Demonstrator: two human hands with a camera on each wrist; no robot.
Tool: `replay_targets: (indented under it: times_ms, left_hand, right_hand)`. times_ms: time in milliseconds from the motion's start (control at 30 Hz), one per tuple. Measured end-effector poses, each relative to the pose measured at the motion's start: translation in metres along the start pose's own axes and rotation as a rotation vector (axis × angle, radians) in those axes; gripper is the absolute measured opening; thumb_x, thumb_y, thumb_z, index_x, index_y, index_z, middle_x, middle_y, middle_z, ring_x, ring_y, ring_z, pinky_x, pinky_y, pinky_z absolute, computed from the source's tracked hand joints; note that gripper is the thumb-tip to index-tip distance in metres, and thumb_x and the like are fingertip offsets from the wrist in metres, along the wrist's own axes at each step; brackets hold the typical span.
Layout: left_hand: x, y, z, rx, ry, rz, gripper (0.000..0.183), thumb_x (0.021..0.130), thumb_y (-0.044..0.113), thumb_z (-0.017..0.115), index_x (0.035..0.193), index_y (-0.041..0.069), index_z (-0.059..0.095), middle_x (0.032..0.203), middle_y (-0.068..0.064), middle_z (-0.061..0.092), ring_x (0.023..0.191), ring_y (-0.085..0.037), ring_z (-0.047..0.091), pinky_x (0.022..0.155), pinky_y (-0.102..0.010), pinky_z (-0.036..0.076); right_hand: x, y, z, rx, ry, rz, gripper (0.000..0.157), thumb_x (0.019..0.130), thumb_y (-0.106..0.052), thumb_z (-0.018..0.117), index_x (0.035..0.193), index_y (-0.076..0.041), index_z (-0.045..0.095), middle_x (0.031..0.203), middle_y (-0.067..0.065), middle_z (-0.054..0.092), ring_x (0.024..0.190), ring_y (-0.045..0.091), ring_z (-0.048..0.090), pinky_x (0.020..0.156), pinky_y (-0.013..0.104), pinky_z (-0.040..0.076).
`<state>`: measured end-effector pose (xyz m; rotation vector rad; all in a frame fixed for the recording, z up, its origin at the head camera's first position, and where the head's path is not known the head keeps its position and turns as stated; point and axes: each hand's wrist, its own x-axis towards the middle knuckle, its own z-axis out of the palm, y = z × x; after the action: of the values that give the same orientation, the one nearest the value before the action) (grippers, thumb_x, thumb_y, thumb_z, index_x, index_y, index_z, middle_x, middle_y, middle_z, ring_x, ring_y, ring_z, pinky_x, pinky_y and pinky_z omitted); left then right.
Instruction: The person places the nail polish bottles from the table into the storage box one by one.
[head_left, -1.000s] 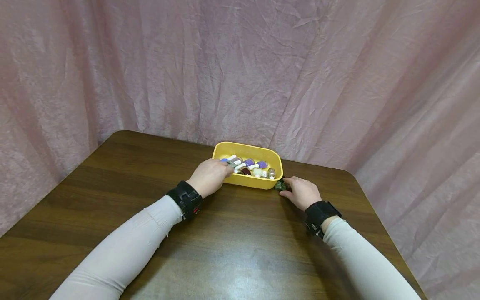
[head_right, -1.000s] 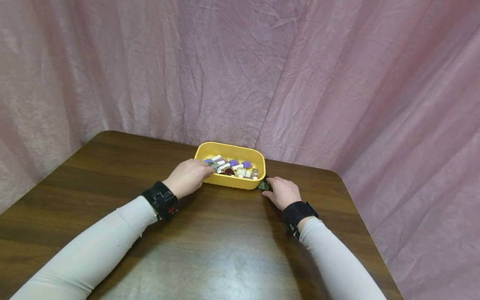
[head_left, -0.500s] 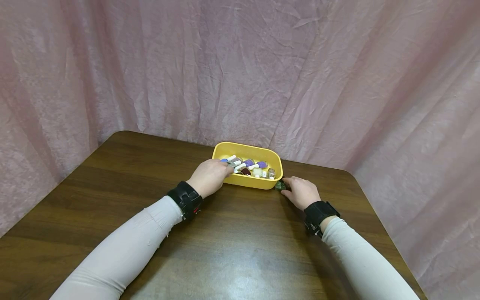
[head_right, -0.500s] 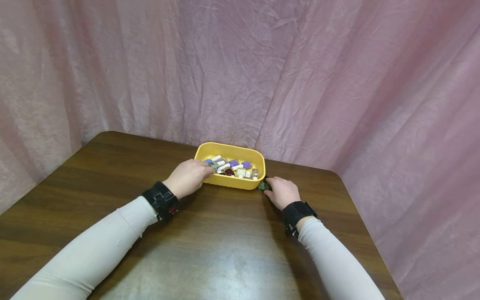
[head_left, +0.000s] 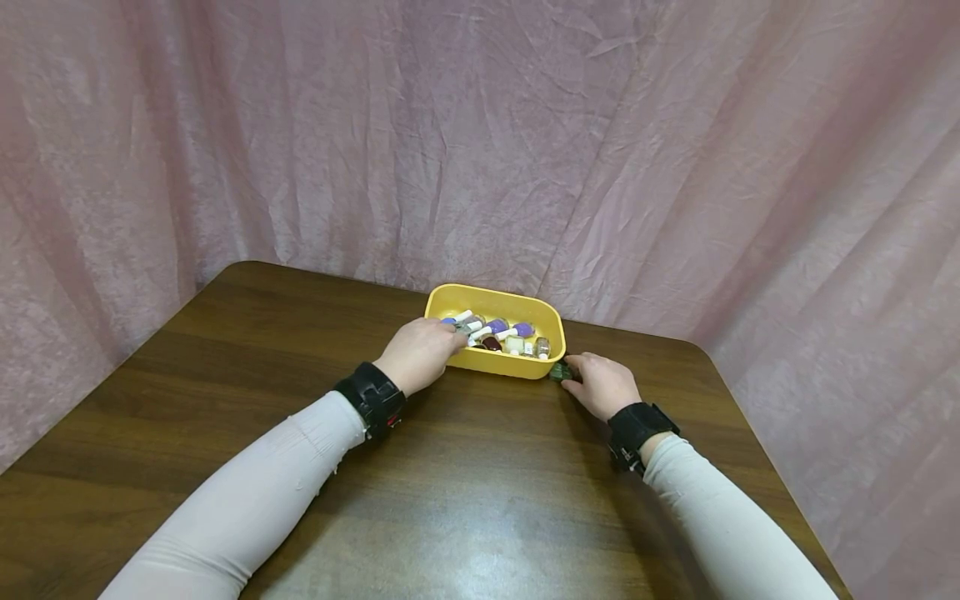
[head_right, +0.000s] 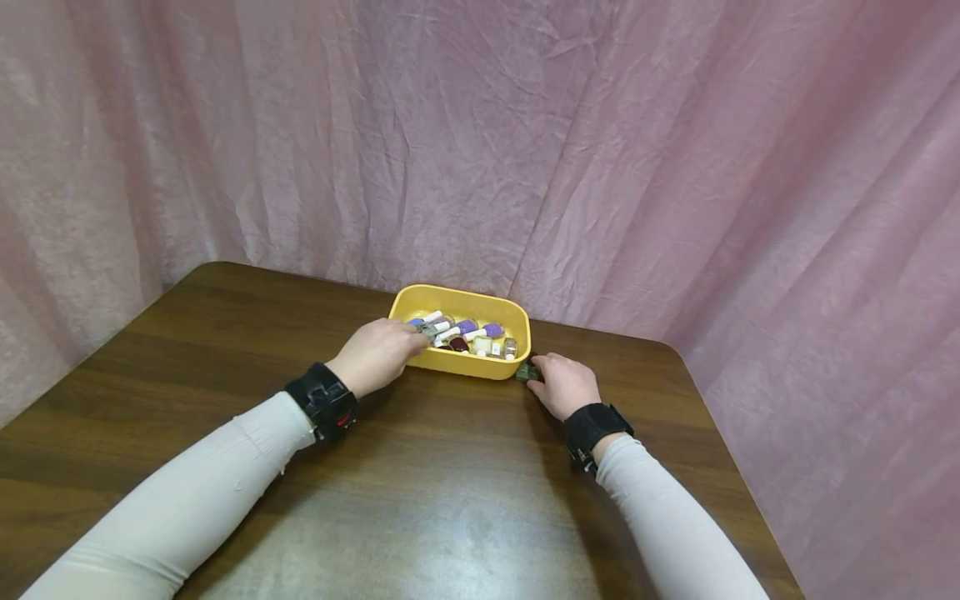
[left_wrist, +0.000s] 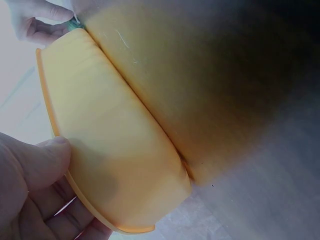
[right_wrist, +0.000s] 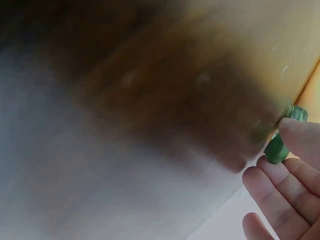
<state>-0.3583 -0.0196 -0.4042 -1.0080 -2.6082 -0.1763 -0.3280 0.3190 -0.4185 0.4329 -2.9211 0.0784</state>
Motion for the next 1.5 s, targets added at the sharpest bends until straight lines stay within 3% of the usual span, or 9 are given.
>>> replay_targets:
  times_ms: [300, 700, 1500]
  left_hand:
    - [-0.001, 0.0, -0.001, -0.012, 0.004, 0.0, 0.008, 0.104, 0.012, 0.077, 0.107, 0.016, 0.084, 0.095, -0.002, 0.077, 0.085, -0.023, 0.071, 0.085, -0.042, 0.059]
    - [0.0, 0.0, -0.001, -0.004, 0.001, -0.001, 0.009, 0.103, 0.011, 0.078, 0.108, 0.016, 0.084, 0.097, -0.002, 0.078, 0.086, -0.024, 0.071, 0.084, -0.042, 0.059]
    - [-0.001, 0.001, -0.002, -0.015, -0.011, -0.007, 0.01, 0.104, 0.011, 0.078, 0.109, 0.016, 0.084, 0.098, -0.002, 0.078, 0.087, -0.022, 0.072, 0.085, -0.042, 0.059]
  right_hand:
    - [-0.005, 0.001, -0.001, 0.003, 0.021, 0.006, 0.043, 0.099, -0.023, 0.086, 0.137, -0.005, 0.076, 0.102, 0.006, 0.075, 0.083, 0.021, 0.069, 0.069, 0.044, 0.058]
    - [-0.025, 0.002, -0.006, 0.011, 0.039, -0.001, 0.045, 0.098, -0.023, 0.086, 0.138, -0.005, 0.075, 0.111, 0.008, 0.078, 0.096, 0.026, 0.076, 0.075, 0.048, 0.062]
    - [-0.065, -0.005, -0.037, 0.078, 0.164, -0.072, 0.045, 0.095, -0.018, 0.089, 0.136, -0.005, 0.076, 0.119, 0.01, 0.08, 0.099, 0.029, 0.079, 0.071, 0.048, 0.062]
